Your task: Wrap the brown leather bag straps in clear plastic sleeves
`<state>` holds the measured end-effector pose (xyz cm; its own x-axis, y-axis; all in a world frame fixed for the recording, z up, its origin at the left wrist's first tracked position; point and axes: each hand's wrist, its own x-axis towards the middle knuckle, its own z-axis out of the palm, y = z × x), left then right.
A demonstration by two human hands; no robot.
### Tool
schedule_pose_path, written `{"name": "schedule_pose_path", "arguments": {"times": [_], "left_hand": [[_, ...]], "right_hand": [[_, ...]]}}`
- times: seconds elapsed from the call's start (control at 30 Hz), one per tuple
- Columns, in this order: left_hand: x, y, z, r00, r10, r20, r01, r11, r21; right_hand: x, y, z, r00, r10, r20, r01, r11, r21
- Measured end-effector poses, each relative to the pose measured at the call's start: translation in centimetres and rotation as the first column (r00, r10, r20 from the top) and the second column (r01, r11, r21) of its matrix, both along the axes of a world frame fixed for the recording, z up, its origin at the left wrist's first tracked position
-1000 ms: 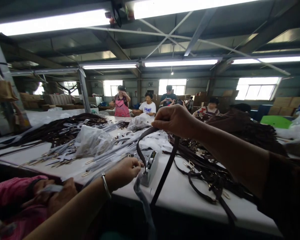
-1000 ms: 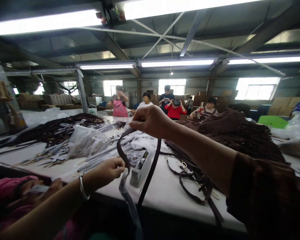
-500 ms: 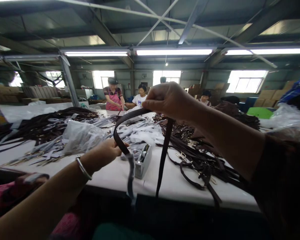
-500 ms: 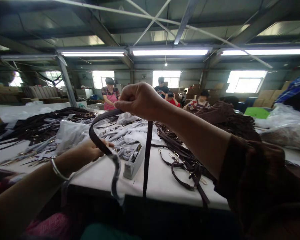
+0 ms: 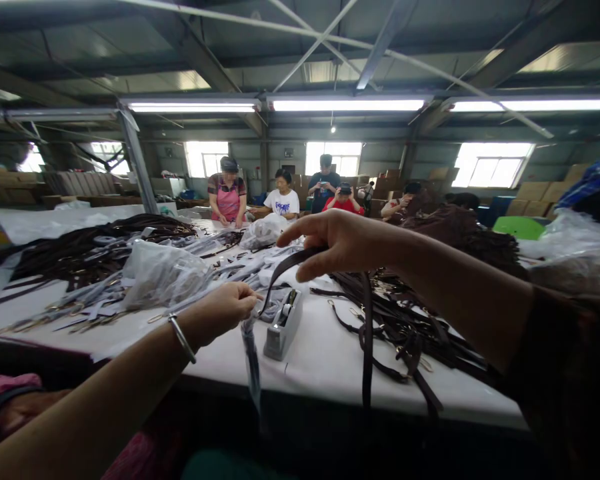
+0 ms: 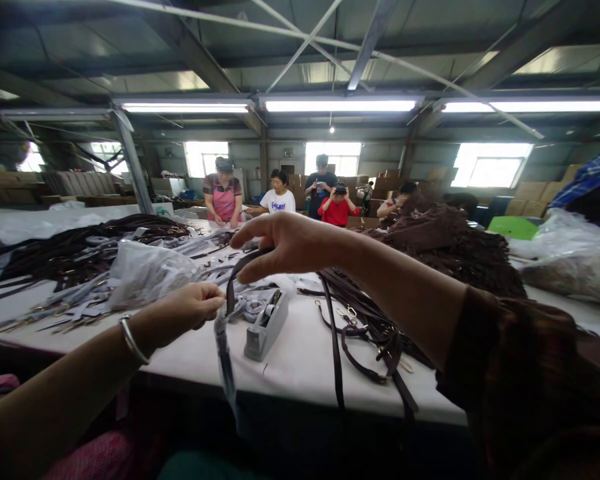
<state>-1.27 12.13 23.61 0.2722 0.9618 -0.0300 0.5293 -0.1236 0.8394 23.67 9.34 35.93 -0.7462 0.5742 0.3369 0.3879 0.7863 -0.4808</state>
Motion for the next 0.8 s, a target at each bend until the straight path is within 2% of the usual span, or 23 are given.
{"name": "schedule_pose_path", "arguments": {"times": [0.1, 0.17, 0.3, 0.4, 0.53, 0.7, 0.8], "left_hand": [[0.7, -0.2, 0.1, 1.000, -0.009, 0.004, 0.009, 1.000, 0.020], [0.9, -0.2, 0.2, 1.000, -0.027, 0.007, 0.027, 1.000, 0.015], [0.8, 0.0, 0.1, 0.998, -0.061, 0.015, 0.061, 0.998, -0.019], [0.5, 0.1, 0.0, 0.994, -0.080, 0.073, 0.084, 0.996, -0.044], [0.3, -0.4, 0.3, 0.985, -0.062, 0.158, 0.076, 0.993, -0.086], [0.9, -1.5, 1.2, 0.967, -0.109, 0.232, 0.134, 0.987, -0.094], [1.1, -1.8, 1.6, 0.949, -0.092, 0.303, 0.136, 0.982, -0.128]], "right_hand": [[-1.4, -0.2, -1.4, 0.995, 0.091, 0.049, -0.097, 0.986, 0.133], [-2.3, -0.1, -2.3, 0.989, 0.106, 0.104, -0.129, 0.961, 0.245], [-3.4, 0.1, -3.3, 0.976, -0.030, 0.215, -0.081, 0.869, 0.489], [-3.7, 0.2, -3.2, 0.964, -0.133, 0.230, -0.027, 0.812, 0.582], [-3.7, 0.8, -2.9, 0.986, -0.161, 0.044, 0.099, 0.777, 0.622], [-4.2, 1.2, -3.8, 0.987, -0.089, 0.130, -0.003, 0.816, 0.578], [-4.4, 1.6, -4.0, 0.999, -0.049, 0.008, 0.037, 0.838, 0.545]]}}
